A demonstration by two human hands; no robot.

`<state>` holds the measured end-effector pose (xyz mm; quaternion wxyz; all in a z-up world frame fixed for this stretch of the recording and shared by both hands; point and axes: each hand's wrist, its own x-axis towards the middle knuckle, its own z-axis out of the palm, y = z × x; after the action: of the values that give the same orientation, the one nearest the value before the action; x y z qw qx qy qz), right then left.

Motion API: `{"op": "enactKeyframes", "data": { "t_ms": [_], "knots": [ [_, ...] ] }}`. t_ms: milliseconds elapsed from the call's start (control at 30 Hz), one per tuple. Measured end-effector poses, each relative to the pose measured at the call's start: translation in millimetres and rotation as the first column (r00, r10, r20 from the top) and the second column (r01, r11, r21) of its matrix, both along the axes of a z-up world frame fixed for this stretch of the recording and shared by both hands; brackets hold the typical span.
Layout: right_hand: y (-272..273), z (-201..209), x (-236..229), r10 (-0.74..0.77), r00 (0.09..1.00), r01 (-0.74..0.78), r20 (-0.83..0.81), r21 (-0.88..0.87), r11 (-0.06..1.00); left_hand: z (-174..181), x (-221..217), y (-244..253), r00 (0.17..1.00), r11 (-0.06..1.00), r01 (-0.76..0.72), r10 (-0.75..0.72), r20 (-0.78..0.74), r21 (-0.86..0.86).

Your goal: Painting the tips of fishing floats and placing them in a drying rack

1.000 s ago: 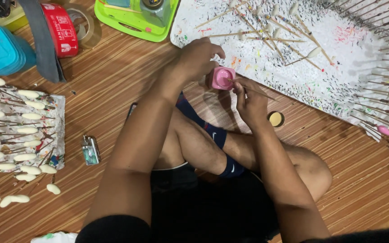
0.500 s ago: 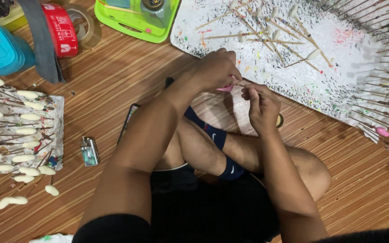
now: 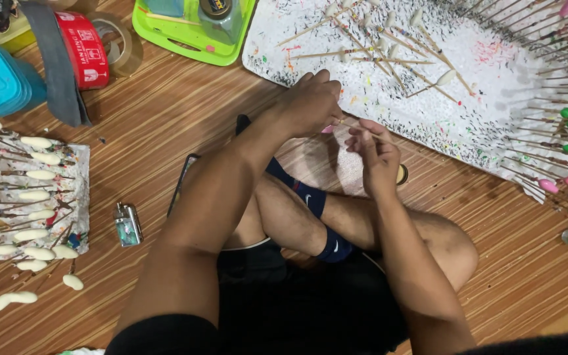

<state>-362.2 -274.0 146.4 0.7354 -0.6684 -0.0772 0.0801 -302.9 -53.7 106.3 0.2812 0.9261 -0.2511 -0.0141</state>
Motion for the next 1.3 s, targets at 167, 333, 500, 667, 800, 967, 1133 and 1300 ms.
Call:
{"op": "enactKeyframes", "data": {
  "t_ms": [167,333,500,667,800,967,1133,1300],
  "knots": [
    [-5,28,-35,0.138,0.989,-0.145,-0.045,-0.338,0.93,-14,4,0,0.999,0.999,0.031,-0.032,0.027,0.037],
    [-5,52,-4,0.332,0.762,0.122,0.557,-0.626,0.77,-16,5,-7,0.995,0.997,0.034,-0.04,0.09,0.071],
    [0,48,22,0.43,0.752,0.134,0.5,-0.755,0.642,2,5,-9,0.982,0.993,0.043,-0.061,0.177,0.105],
    [3,37,18,0.416,0.882,-0.092,0.222,-0.784,0.614,9,2,-11,0.995,0.992,0.021,-0.032,0.093,0.124],
    [5,32,15,0.389,0.89,-0.067,0.236,-0.778,0.625,76,-8,15,0.994,1.0,-0.004,0.001,-0.106,-0.029],
    [7,20,10,0.372,0.892,-0.078,0.257,-0.723,0.687,103,-17,60,0.893,0.947,-0.309,0.259,-0.368,-0.085],
    [11,5,7,0.337,0.818,0.081,0.465,-0.674,0.734,42,-14,45,0.834,0.975,-0.206,0.221,-0.505,0.086],
    [11,-18,5,0.354,0.779,0.133,0.518,-0.688,0.713,-5,-14,28,0.823,0.982,-0.144,0.189,-0.536,0.125]
  ]
}}
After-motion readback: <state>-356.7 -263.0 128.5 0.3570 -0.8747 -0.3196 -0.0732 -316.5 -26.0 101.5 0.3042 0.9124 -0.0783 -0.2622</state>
